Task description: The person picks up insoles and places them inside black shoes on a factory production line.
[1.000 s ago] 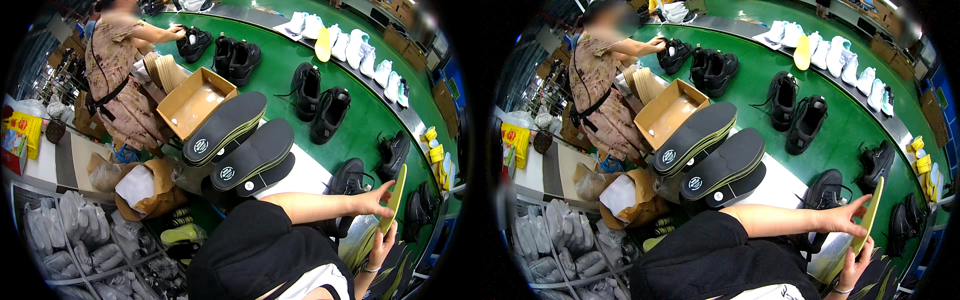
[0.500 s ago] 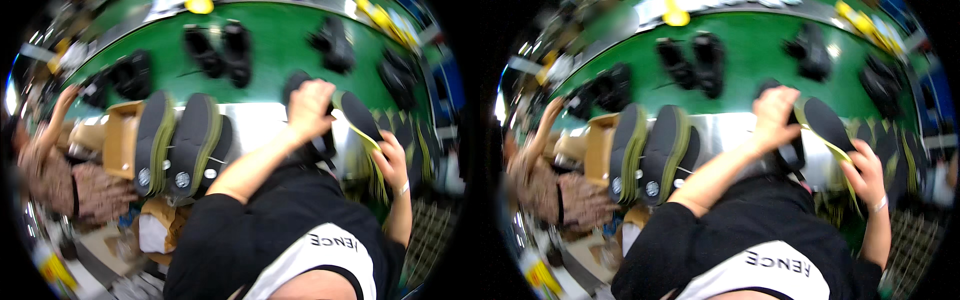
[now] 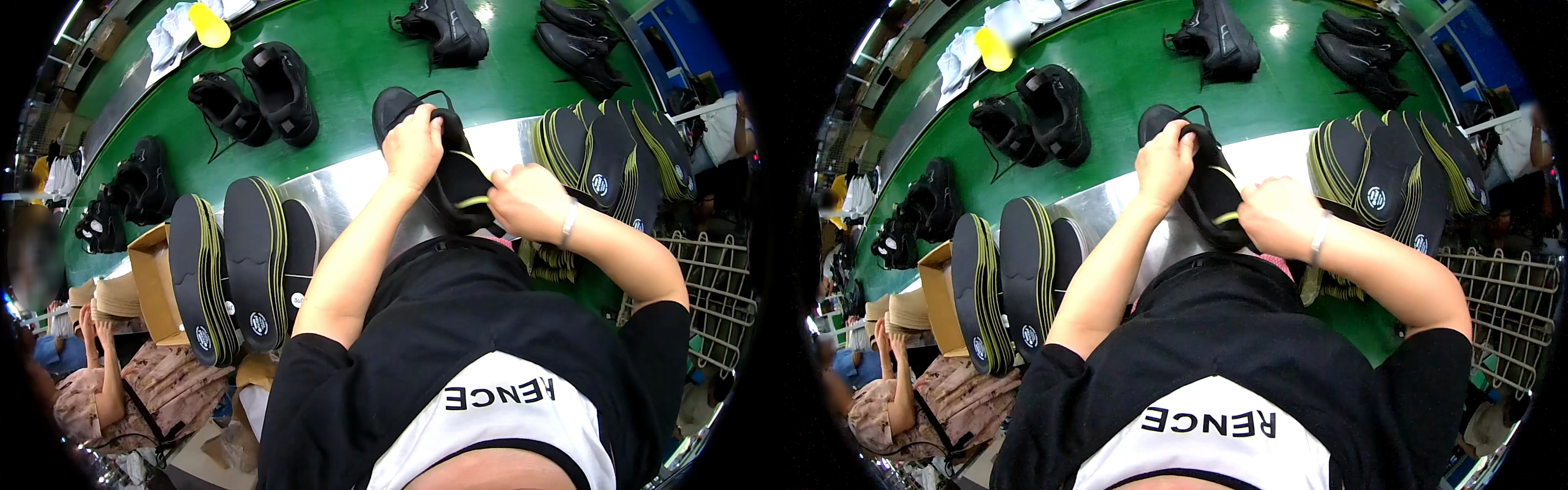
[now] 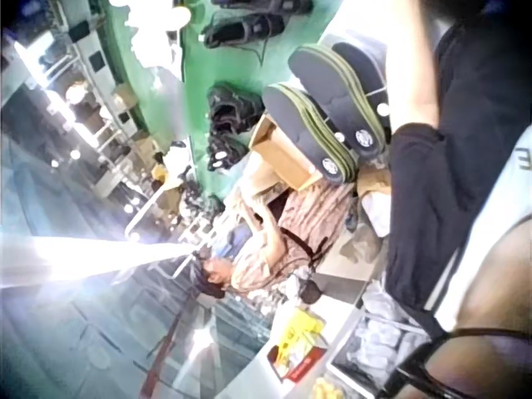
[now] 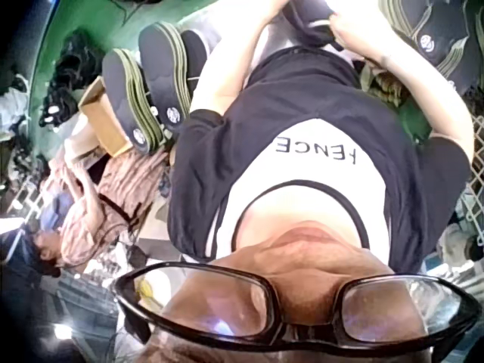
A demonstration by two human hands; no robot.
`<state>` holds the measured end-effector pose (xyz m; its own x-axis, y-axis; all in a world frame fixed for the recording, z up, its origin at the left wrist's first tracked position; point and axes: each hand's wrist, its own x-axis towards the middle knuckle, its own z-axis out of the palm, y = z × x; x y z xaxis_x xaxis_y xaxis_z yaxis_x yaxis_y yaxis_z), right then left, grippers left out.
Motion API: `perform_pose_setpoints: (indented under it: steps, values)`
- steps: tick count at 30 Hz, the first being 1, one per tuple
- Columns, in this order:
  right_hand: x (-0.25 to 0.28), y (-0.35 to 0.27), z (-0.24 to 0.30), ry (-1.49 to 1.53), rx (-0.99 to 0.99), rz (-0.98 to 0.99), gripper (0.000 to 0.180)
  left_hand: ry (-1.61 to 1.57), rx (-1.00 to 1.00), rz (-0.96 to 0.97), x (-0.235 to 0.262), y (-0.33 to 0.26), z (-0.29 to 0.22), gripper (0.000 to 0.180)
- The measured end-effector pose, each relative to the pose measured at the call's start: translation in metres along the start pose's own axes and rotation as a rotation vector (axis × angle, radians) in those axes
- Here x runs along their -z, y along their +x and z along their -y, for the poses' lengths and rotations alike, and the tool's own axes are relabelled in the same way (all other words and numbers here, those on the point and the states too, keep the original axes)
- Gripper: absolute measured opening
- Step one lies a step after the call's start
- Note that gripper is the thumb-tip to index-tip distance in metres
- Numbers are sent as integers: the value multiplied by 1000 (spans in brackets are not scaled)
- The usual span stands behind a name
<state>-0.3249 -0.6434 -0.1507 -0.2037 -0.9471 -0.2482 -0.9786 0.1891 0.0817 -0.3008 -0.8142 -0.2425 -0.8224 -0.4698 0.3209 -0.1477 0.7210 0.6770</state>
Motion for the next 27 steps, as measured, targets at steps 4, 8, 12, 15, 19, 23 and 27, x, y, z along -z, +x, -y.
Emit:
perform_pose_setpoints:
  steps: [4,8,12,15,19,23,27]
  values:
    - [-31,54,16,202,-300,-54,14,-10,48,-23,-6,-6,2,16]
    - [-37,54,29,274,-333,-163,19,42,108,50,4,-10,-8,14]
    - [-23,17,37,169,-219,-207,47,-111,130,-41,-7,-17,-3,14]
    - [-2,-7,32,189,-385,51,50,-128,118,-45,-10,-18,0,15]
    - [-4,-15,18,312,-360,0,26,-149,123,-32,-8,-17,-1,15]
    - [-13,5,18,231,-280,-143,20,-184,123,-37,-6,-17,-2,14]
    - [-30,37,15,224,-232,-173,17,-195,121,-37,-8,-17,0,15]
